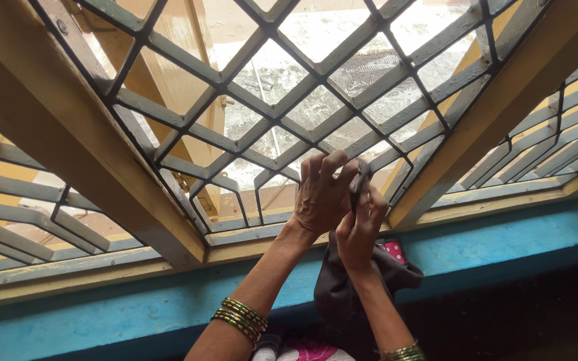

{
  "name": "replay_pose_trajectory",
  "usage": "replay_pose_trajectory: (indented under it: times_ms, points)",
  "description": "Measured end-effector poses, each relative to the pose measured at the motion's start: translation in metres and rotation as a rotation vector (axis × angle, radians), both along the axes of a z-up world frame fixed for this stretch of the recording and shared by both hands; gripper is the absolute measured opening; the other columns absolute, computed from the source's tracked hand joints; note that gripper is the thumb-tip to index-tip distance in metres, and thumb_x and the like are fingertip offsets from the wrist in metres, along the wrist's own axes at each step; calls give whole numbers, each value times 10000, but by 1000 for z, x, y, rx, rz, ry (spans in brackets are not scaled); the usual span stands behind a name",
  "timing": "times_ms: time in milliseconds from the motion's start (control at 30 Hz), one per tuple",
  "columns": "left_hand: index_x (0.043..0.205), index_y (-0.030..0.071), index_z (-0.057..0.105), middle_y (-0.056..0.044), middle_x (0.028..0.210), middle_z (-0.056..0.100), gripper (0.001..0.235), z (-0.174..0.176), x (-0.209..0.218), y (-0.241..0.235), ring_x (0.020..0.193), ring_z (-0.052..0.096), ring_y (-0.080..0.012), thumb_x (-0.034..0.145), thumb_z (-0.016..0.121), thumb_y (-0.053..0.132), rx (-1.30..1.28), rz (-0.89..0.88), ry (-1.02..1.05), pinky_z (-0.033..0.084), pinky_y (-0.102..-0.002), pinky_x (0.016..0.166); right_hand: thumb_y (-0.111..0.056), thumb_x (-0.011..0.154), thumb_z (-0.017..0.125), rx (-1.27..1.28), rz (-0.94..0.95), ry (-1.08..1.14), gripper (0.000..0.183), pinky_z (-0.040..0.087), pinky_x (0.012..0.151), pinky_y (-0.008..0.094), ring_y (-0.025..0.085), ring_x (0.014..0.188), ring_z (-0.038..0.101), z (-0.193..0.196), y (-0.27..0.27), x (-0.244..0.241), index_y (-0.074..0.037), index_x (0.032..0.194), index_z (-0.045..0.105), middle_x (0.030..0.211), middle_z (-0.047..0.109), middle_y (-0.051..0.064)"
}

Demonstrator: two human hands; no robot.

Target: The person wipes the metal security bars and the window frame with a dark cloth. They move the cloth along the vertical and horizontal bars and the frame edges, cleaning the surface thoroughly.

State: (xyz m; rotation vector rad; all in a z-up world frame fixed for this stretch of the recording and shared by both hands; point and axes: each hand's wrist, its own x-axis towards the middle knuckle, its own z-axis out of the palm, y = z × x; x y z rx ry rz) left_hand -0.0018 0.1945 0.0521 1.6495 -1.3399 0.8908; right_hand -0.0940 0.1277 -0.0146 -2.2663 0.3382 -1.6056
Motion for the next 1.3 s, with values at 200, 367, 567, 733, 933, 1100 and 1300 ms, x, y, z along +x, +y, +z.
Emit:
replay_pose_trajectory:
  times_ms: [200, 367, 567, 733, 933, 1100, 1300]
  points:
    - [1204, 125, 593, -67, 1276, 461, 412, -2, 4, 2, 1174, 468, -272, 810, 693, 54, 20, 42, -41, 385, -450, 997, 76, 839, 556, 110, 86, 279, 619, 504, 950, 409, 334, 1114, 571, -41, -3, -35, -15, 1451, 557, 1231, 546, 184]
    - [1217, 72, 575, -110, 1328, 469, 508, -19, -14, 18, 1238, 459, -317, 720, 635, -19, -9, -82, -18, 387, -458, 1040, 25, 922, 557, 461, 50, 131, 344, 529, 803, 334, 218, 921, 652, 23, -20, -61, -65, 1232, 676, 1047, 670, 70]
    - [1316, 12, 532, -170, 1330, 584, 494, -58, -45, 33, 1291, 590, -329, 841, 449, -94, 49, -394, 440, 512, -420, 1172, -82, 989, 624, 463, 208, -316, 155, 475, 594, 231, 61, 735, 608, 78, -21, -37, -57, 1120, 546, 921, 633, -19]
    - [1487, -109, 418, -335, 1485, 484, 474, -42, -44, 8, 1409, 444, -441, 1036, 447, 32, -138, -351, 641, 386, -488, 1153, -120, 970, 734, 408, 64, -191, 126, 425, 595, 241, 51, 703, 517, 82, -12, 3, -27, 1002, 654, 839, 591, -15]
    - [1378, -14, 507, -140, 1263, 667, 416, -62, -12, -43, 1178, 662, -206, 1094, 449, 284, -217, -780, 1207, 545, -298, 994, -127, 1045, 610, 261, 51, -87, 152, 487, 677, 348, 198, 745, 640, 99, -8, 4, -15, 1023, 711, 889, 674, 90]
    - [982, 13, 551, 5, 871, 523, 352, -106, 24, -82, 771, 447, -65, 1213, 478, 268, -343, -1028, 1390, 428, -255, 742, -133, 1029, 551, 344, -34, 141, 196, 496, 694, 434, 344, 753, 689, 115, -16, 8, -4, 949, 676, 836, 685, 187]
    - [1193, 65, 714, -56, 1074, 670, 428, -94, 36, -84, 939, 603, -128, 1027, 554, 426, -105, -782, 1834, 485, -310, 807, -18, 988, 572, 99, -38, 38, 236, 530, 821, 481, 414, 962, 685, 115, -7, 18, 2, 1221, 608, 1074, 678, 224]
